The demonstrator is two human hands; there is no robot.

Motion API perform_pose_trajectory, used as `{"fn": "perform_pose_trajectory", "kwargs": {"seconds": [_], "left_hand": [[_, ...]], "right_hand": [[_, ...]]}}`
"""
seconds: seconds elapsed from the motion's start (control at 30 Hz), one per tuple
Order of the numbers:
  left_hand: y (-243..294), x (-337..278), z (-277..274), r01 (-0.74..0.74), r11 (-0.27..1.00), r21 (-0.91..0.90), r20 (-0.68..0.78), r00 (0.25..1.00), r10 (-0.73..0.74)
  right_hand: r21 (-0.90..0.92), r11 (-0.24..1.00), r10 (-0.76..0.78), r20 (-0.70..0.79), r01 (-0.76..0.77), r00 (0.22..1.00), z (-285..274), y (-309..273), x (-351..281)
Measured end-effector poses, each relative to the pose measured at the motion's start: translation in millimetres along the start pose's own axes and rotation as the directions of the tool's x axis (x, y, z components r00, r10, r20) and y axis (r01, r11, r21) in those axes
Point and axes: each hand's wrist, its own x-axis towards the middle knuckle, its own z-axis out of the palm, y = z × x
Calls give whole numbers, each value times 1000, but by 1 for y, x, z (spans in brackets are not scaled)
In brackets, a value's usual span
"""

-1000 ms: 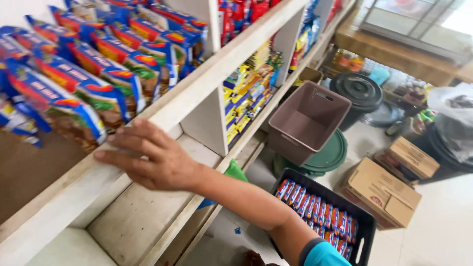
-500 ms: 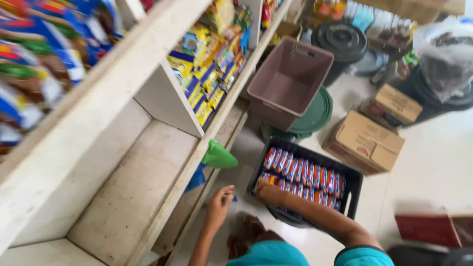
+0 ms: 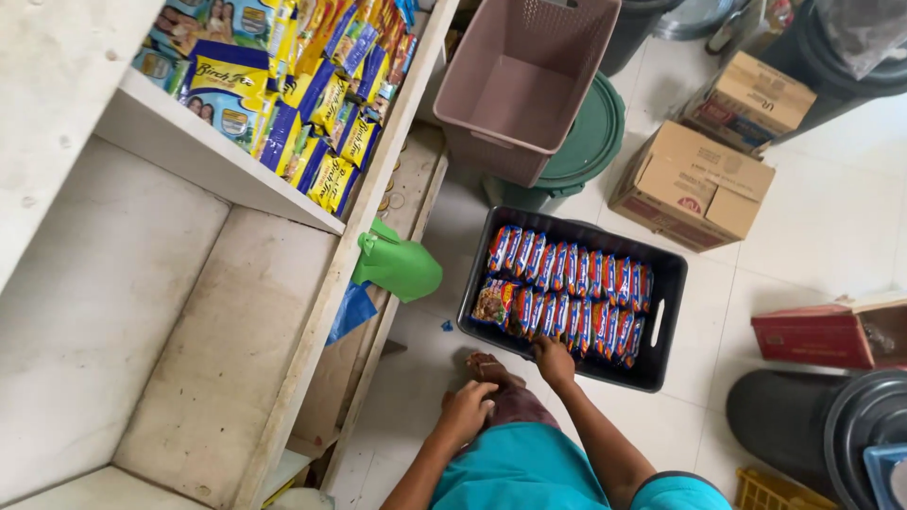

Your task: The recorder is taking instant noodle packets from a plastic crate on the floor and neatly arranging them on wooden grocery store shelves.

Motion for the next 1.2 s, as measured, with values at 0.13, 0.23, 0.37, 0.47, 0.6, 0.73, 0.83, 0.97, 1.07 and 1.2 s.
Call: {"fn": "perform_pose_trajectory", "kwargs": {"seconds": [0.13,0.23,0.37,0.47,0.6,0.73,0.83,0.97,1.07,1.2], "left_hand": [[5,-10,-1,-19,1000,-22,-35,999,18],[1,-18,-3,-4,1000,-1,-80,997,4],[-10,-25,0,58,998,14,-87,995,-57],[-15,-25,-1,107,994,14,-62,992,-106],[-20,-24,1,172,985,13,-43,984,-172],[-24,-27,5,228,974,-8,-30,973,-228],[-24,-29,5,266,964,-25,-14,964,-266],[-21,-29,3,331,943,-46,19,944,-330],[-25,-33,5,312,948,-67,3,950,-312],[-32,-33,6,259,963,-74,-33,964,-262]], "right_hand": [[22,998,49,173,-54,984,23,11,26],[145,989,-27,200,-3,979,52,26,46],[244,968,-119,220,63,968,76,21,64],[265,960,-163,264,91,951,110,36,81],[323,946,-157,360,35,920,97,11,91],[372,910,-40,521,-185,852,96,-10,100],[373,891,26,531,-261,847,139,9,116],[517,720,133,552,-463,823,161,17,127],[422,720,220,613,-551,758,168,26,134],[584,469,196,662,-662,723,149,22,124]]}}
